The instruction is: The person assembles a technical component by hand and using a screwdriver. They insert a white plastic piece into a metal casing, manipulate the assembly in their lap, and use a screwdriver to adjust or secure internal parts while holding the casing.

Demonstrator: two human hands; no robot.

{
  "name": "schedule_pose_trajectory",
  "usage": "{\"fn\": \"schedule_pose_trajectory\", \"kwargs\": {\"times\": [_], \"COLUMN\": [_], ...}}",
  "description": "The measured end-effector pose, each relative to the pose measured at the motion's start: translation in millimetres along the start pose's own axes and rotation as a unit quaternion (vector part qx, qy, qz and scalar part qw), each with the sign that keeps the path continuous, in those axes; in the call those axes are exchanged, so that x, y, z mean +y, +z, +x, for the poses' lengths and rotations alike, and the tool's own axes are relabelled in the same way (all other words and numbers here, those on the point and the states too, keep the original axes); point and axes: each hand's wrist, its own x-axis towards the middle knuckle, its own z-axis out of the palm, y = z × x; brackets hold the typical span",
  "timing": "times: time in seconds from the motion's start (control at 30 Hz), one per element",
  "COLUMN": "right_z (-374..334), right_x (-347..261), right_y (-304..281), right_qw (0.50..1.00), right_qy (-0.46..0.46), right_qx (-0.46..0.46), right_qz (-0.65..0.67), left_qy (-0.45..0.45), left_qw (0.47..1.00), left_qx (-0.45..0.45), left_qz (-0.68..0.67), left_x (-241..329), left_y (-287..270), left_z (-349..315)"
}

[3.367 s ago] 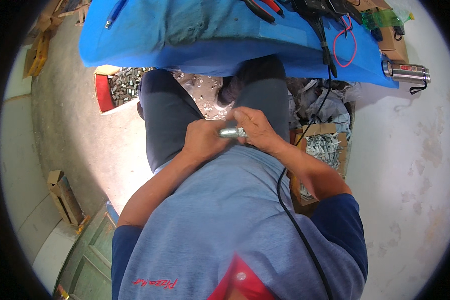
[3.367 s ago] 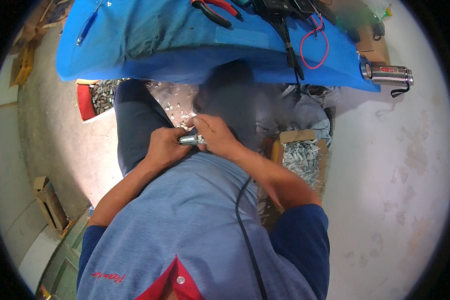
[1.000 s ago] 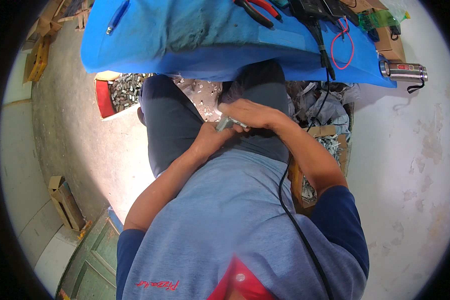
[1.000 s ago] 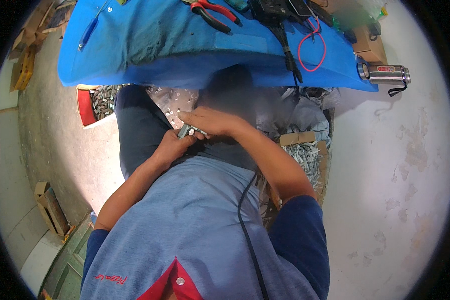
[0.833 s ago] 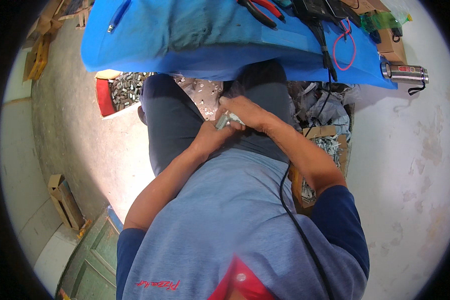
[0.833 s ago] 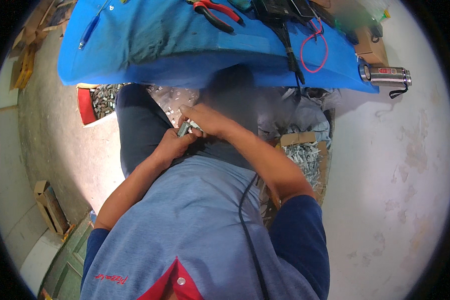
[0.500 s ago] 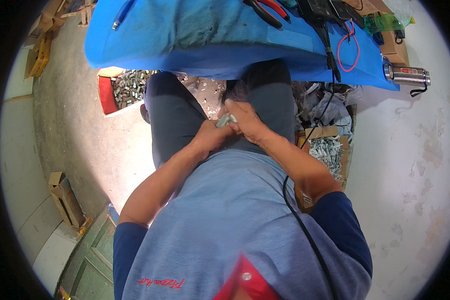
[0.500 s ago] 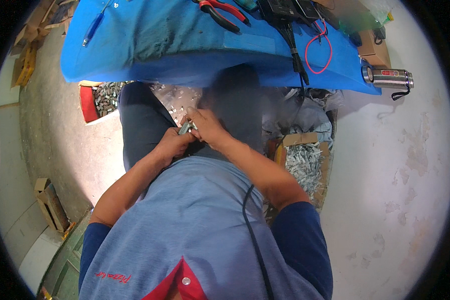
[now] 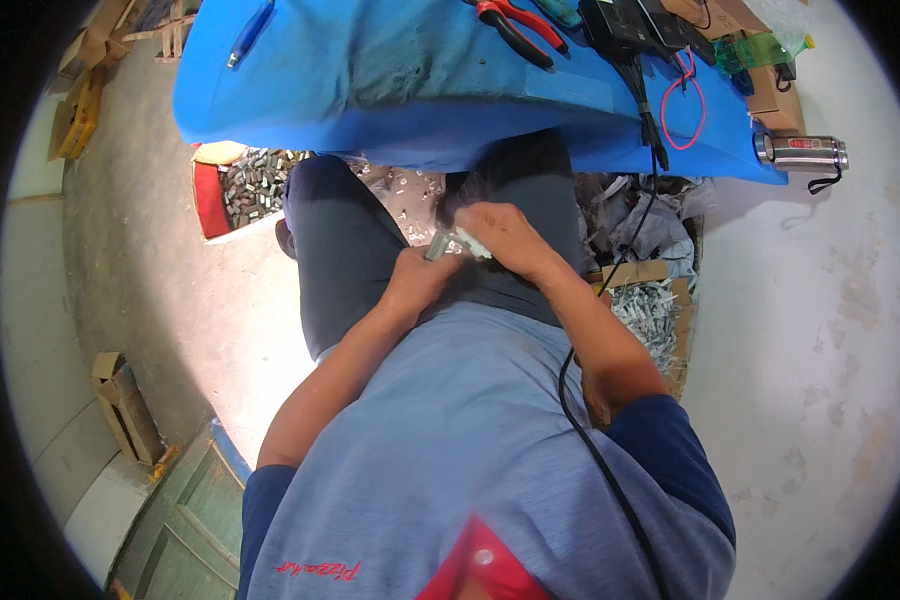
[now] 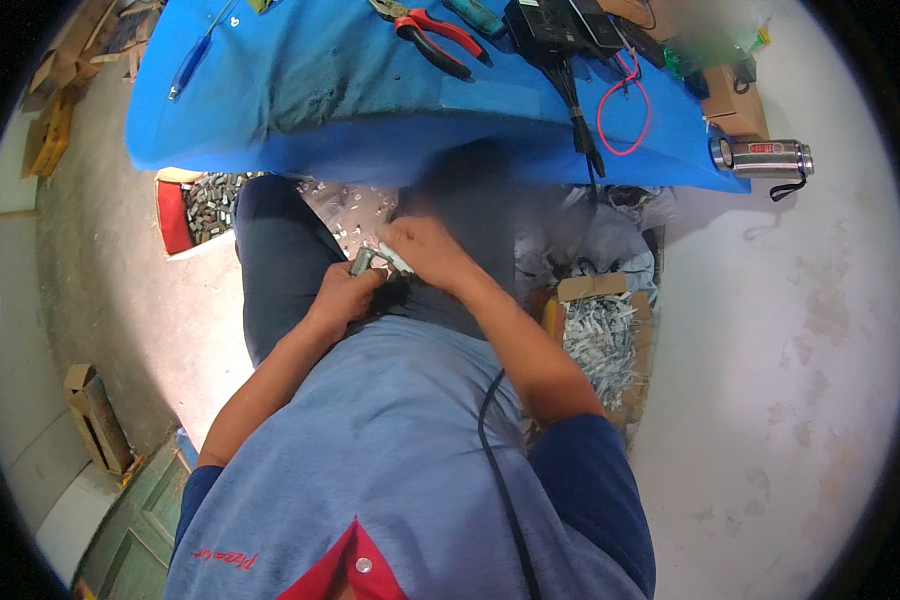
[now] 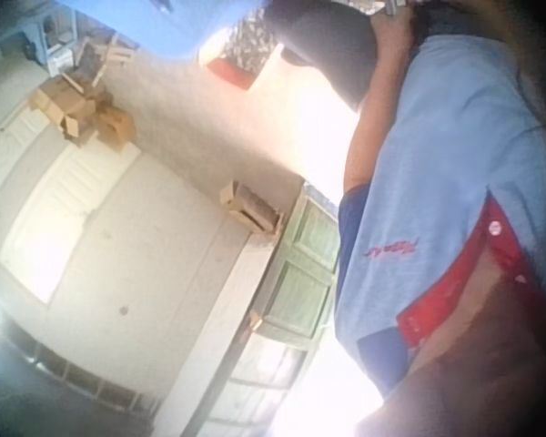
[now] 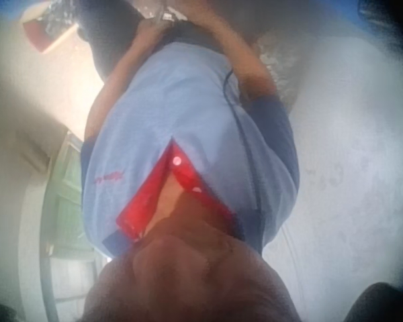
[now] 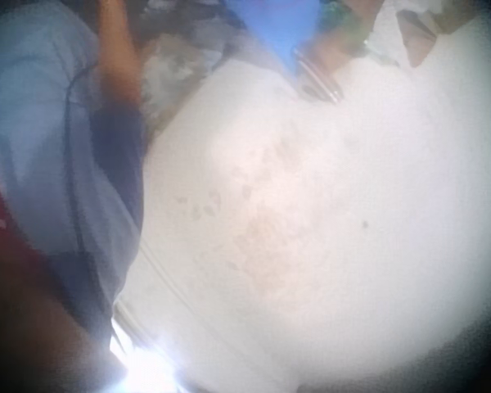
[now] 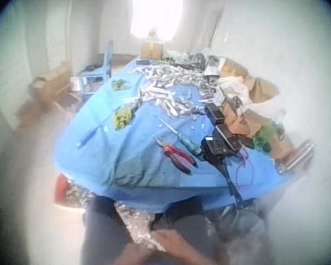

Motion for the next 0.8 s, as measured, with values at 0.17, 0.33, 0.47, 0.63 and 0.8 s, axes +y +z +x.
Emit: {"fn": "schedule_pose_trajectory", "kwargs": {"times": [0.17,0.33,0.47,0.63,0.8], "right_z": [-15,-9,3,3,-13], "right_x": [-14,-8,-3,4,-15], "right_y": [0,3,4,14,11], "right_qw": [0.992,0.99,0.998,0.96,0.941], "right_qy": [0.053,0.079,0.049,0.139,0.1], "right_qx": [-0.05,-0.042,-0.038,0.091,0.251], "right_qz": [0.107,0.108,0.029,0.226,0.204], "left_qy": [-0.018,-0.008,0.019,0.014,-0.03], "left_qw": [0.999,0.999,1.0,0.999,0.977], "left_qx": [-0.028,-0.019,-0.005,0.022,-0.021], "left_qz": [-0.041,-0.044,0.018,-0.043,-0.209], "left_x": [5,4,0,-5,-4], "left_y": [-5,-3,2,-1,-20], "left_z": [-2,-1,1,8,4]}}
